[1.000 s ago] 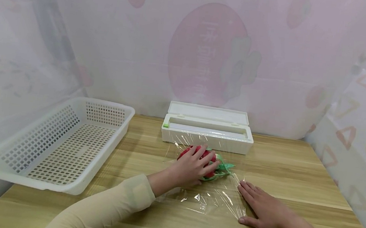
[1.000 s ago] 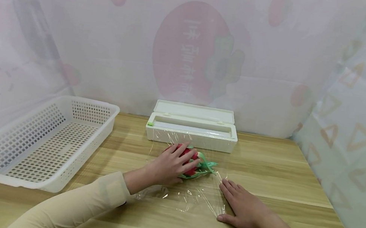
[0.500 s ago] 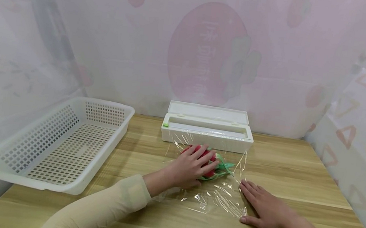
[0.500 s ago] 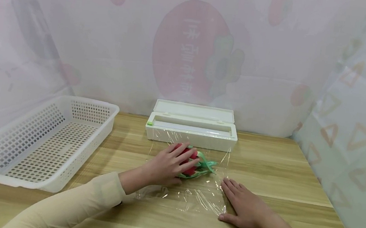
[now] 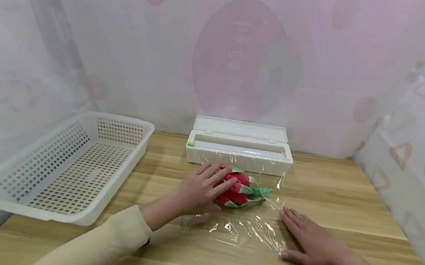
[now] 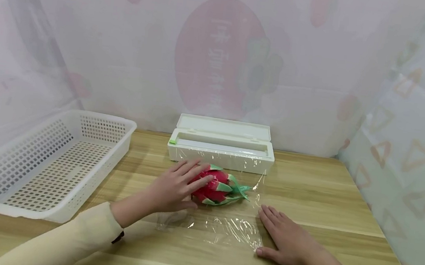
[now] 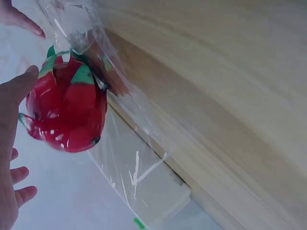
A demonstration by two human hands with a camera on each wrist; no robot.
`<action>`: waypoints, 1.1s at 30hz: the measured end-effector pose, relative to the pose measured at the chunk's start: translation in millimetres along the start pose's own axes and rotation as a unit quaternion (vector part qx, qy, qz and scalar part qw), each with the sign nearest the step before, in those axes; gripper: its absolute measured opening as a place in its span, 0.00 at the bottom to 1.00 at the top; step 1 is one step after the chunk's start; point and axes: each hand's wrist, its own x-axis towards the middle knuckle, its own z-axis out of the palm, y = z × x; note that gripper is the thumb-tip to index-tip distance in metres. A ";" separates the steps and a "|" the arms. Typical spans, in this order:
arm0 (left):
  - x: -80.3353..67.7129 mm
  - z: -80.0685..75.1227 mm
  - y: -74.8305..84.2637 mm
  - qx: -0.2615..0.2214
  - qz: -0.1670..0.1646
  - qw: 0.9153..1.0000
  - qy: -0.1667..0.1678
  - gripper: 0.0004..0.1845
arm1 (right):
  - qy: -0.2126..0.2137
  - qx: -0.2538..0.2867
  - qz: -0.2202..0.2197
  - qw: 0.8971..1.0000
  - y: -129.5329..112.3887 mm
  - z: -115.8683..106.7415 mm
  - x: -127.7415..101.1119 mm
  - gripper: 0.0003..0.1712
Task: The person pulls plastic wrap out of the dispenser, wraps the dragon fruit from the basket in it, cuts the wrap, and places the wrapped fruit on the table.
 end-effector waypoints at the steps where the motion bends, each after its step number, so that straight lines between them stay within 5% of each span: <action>1: -3.2 -2.7 -1.4 -0.003 -0.005 1.000 0.000 0.47 | 0.002 0.000 -0.001 1.000 -0.5 -1.0 -0.2 0.52; 17: -59.0 -27.3 -5.4 -0.055 -0.043 0.997 -0.025 0.45 | 0.039 -0.024 -0.080 0.996 -14.4 -9.4 3.9 0.42; 25: -81.7 -31.9 1.4 -0.066 0.005 0.995 -0.074 0.38 | 0.017 -0.022 -0.103 0.994 -17.1 -9.5 2.9 0.37; 33: -96.9 -29.8 5.5 -0.116 0.036 0.983 -0.136 0.28 | 0.020 -0.014 -0.131 0.991 -18.8 -10.0 2.7 0.30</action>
